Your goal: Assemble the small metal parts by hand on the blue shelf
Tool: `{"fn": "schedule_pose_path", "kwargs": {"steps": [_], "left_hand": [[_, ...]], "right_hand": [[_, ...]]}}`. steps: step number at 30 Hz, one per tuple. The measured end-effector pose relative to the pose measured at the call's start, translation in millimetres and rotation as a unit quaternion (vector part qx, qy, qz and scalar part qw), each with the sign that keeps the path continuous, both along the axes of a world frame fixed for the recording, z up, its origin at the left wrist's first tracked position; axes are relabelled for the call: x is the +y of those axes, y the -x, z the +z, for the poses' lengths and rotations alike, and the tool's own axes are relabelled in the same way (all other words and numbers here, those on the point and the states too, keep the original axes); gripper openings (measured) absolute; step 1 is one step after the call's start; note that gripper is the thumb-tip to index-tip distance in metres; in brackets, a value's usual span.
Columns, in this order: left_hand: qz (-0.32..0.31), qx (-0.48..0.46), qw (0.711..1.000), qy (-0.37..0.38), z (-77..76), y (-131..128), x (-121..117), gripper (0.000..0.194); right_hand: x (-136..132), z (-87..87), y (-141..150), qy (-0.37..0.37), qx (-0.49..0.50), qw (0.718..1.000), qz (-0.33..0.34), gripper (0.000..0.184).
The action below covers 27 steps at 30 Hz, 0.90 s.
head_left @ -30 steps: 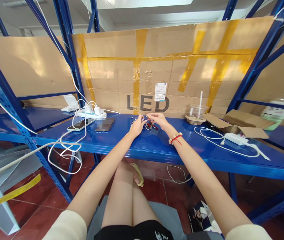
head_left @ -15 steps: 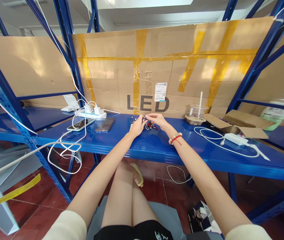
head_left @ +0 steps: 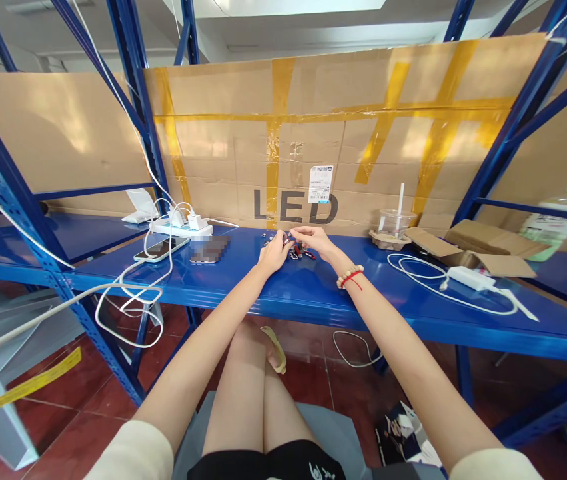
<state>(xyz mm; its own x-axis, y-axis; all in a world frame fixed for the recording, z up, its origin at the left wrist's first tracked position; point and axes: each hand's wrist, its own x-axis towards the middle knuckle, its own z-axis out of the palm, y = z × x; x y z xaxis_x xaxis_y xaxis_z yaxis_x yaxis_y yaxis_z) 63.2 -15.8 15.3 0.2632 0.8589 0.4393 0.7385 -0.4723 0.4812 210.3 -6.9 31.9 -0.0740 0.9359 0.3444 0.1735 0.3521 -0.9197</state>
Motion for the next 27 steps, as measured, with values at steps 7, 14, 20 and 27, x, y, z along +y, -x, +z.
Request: {"fn": "schedule_pose_path", "kwargs": {"steps": [7, 14, 20, 27], "left_hand": [[0.008, 0.007, 1.000, 0.000, -0.6, -0.4, 1.3, 0.025], [0.011, 0.009, 1.000, 0.004, -1.3, 0.3, 4.3, 0.027], [-0.008, 0.011, 1.000, 0.015, -1.6, 0.3, 4.4, 0.029], [-0.023, -0.004, 1.000, 0.008, 0.1, 0.0, 0.9, 0.032]], "right_hand": [[-1.1, 1.6, 0.9, 0.012, 0.019, 1.000, -0.008, 0.031], [-0.7, -0.3, -0.8, 0.003, -0.022, 1.000, 0.009, 0.030], [1.6, -0.4, -1.4, 0.012, -0.031, 0.999, 0.008, 0.032], [1.4, 0.3, -2.7, 0.002, -0.022, 1.000, 0.007, 0.032]]}}
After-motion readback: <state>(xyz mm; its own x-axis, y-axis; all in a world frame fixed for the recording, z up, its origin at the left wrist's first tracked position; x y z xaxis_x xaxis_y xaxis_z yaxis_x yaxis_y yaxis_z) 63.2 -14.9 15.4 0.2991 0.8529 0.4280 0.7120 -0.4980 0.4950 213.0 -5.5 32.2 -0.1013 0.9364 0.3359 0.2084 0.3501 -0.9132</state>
